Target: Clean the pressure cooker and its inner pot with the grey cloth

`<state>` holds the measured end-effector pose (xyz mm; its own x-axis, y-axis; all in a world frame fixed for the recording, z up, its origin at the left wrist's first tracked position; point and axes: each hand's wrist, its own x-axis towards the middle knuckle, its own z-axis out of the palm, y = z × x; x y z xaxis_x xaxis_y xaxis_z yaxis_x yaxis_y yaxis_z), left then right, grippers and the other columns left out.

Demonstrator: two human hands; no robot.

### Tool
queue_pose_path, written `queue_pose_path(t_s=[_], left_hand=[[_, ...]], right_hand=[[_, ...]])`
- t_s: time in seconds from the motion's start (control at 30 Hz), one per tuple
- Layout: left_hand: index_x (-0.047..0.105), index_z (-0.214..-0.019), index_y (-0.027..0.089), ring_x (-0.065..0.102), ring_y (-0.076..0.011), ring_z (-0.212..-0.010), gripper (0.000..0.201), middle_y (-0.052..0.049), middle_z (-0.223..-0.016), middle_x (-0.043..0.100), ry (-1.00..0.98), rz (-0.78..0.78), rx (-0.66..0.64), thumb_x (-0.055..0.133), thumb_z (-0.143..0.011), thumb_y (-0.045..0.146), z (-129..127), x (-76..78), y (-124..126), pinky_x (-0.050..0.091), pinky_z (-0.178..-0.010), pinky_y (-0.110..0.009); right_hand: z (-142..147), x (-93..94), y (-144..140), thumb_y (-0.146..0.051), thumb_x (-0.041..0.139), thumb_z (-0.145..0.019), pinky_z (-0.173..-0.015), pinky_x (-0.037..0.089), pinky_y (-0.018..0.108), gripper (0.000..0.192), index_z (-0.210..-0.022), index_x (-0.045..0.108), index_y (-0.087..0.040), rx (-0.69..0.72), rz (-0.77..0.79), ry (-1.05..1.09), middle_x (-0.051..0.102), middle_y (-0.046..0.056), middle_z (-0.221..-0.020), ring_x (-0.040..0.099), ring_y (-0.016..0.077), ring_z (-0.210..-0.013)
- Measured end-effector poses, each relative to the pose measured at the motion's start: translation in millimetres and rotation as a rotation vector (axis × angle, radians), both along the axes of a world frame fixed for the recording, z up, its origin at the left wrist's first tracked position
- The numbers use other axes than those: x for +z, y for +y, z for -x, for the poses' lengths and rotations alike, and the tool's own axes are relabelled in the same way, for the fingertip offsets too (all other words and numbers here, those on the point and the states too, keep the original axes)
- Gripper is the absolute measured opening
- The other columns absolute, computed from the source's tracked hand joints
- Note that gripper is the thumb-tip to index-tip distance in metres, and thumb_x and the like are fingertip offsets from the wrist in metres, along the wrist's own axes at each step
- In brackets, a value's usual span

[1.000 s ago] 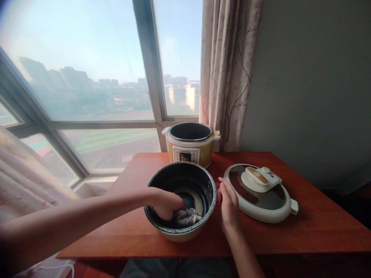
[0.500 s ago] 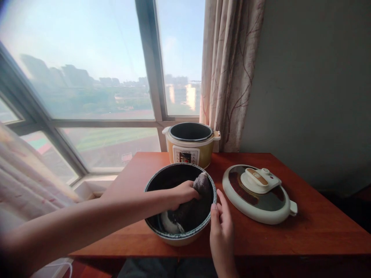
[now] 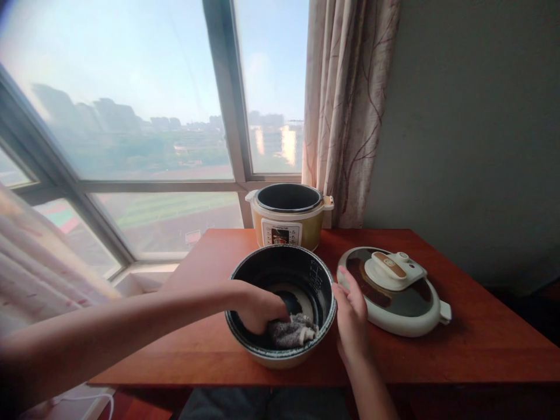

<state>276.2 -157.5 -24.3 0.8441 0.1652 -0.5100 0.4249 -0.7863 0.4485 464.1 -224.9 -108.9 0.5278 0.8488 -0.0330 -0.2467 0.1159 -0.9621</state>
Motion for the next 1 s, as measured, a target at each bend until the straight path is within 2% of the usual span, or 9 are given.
queue_pose_path(t_s=[0.1, 0.23, 0.3, 0.4, 0.5, 0.57, 0.67, 0.83, 1.0], left_hand=[[0.070, -0.070, 0.020, 0.057, -0.0185, -0.063, 0.036, 0.002, -0.058, 0.059, 0.090, 0.056, -0.145, 0.052, -0.057, -0.008, 17, -1.2, 14, 0.046, -0.064, -0.028], [0.072, -0.063, 0.022, 0.058, -0.0202, -0.061, 0.038, 0.001, -0.056, 0.062, 0.129, 0.051, -0.138, 0.053, -0.054, -0.010, 25, -3.9, 25, 0.045, -0.064, -0.031], [0.073, -0.062, 0.022, 0.058, -0.0214, -0.061, 0.034, -0.001, -0.059, 0.065, 0.171, -0.042, -0.161, 0.059, -0.055, -0.008, 23, -5.3, 23, 0.045, -0.063, -0.032], [0.076, -0.069, 0.021, 0.063, -0.0252, -0.067, 0.025, -0.006, -0.069, 0.070, 0.240, -0.352, -0.154, 0.065, -0.061, -0.001, 17, -9.1, 10, 0.047, -0.067, -0.037], [0.076, -0.069, 0.017, 0.067, -0.0325, -0.082, 0.021, -0.009, -0.072, 0.070, 0.171, -0.609, -0.116, 0.062, -0.065, 0.001, 9, -15.7, 0, 0.046, -0.076, -0.044], [0.072, -0.059, 0.015, 0.066, -0.0348, -0.088, 0.019, -0.007, -0.068, 0.067, 0.059, -0.641, -0.215, 0.061, -0.063, -0.001, 1, -19.7, 1, 0.046, -0.080, -0.046], [0.060, -0.044, 0.020, 0.065, -0.0308, -0.090, 0.028, -0.006, -0.072, 0.069, -0.055, -0.601, -0.346, 0.061, -0.065, 0.001, -15, -22.5, 11, 0.048, -0.078, -0.042], [0.059, -0.048, 0.021, 0.064, -0.0275, -0.091, 0.029, -0.010, -0.087, 0.073, -0.205, -0.560, -0.273, 0.061, -0.073, 0.007, -28, -26.0, 28, 0.049, -0.079, -0.040], [0.073, -0.089, 0.014, 0.067, -0.0267, -0.088, 0.018, -0.017, -0.099, 0.073, -0.030, -0.568, 0.035, 0.058, -0.081, 0.008, -9, -34.3, 45, 0.051, -0.082, -0.038]], right_hand=[[-7, 4.2, 6, -0.048, 0.077, -0.068, -0.060, 0.049, 0.029, 0.081, -0.139, 0.054, -0.017, 0.084, 0.018, 0.057, 0.073, 0.003, -0.080, 0.064, 0.0202, -0.066], [-8, 1.1, 7, -0.049, 0.075, -0.073, -0.063, 0.049, 0.028, 0.075, -0.138, 0.056, -0.018, 0.172, -0.011, -0.026, 0.070, 0.001, -0.076, 0.062, 0.0182, -0.066], [-9, -0.5, 7, -0.051, 0.074, -0.074, -0.067, 0.050, 0.030, 0.072, -0.135, 0.058, -0.016, 0.205, -0.016, -0.099, 0.071, 0.003, -0.078, 0.062, 0.0192, -0.069], [-12, 0.5, 7, -0.054, 0.073, -0.074, -0.071, 0.050, 0.032, 0.070, -0.131, 0.062, -0.013, 0.247, -0.005, -0.184, 0.071, 0.005, -0.078, 0.063, 0.0209, -0.072], [-15, 2.4, 8, -0.054, 0.072, -0.075, -0.072, 0.050, 0.033, 0.071, -0.131, 0.062, -0.012, 0.277, -0.004, -0.225, 0.068, 0.003, -0.074, 0.062, 0.0205, -0.070], [-15, 2.4, 8, -0.053, 0.071, -0.076, -0.072, 0.049, 0.034, 0.070, -0.132, 0.061, -0.012, 0.272, -0.005, -0.228, 0.066, 0.001, -0.070, 0.060, 0.0198, -0.068], [-13, 1.6, 8, -0.052, 0.071, -0.077, -0.072, 0.048, 0.034, 0.070, -0.132, 0.061, -0.011, 0.246, -0.003, -0.222, 0.062, -0.001, -0.066, 0.057, 0.0189, -0.065], [-10, 2.8, 7, -0.050, 0.070, -0.076, -0.065, 0.044, 0.031, 0.067, -0.128, 0.063, -0.009, 0.211, -0.011, -0.249, 0.058, -0.002, -0.063, 0.054, 0.0176, -0.063], [-6, 0.4, 5, -0.047, 0.068, -0.077, -0.056, 0.037, 0.026, 0.068, -0.132, 0.059, -0.007, 0.169, -0.034, -0.232, 0.053, -0.004, -0.063, 0.045, 0.0134, -0.058]])
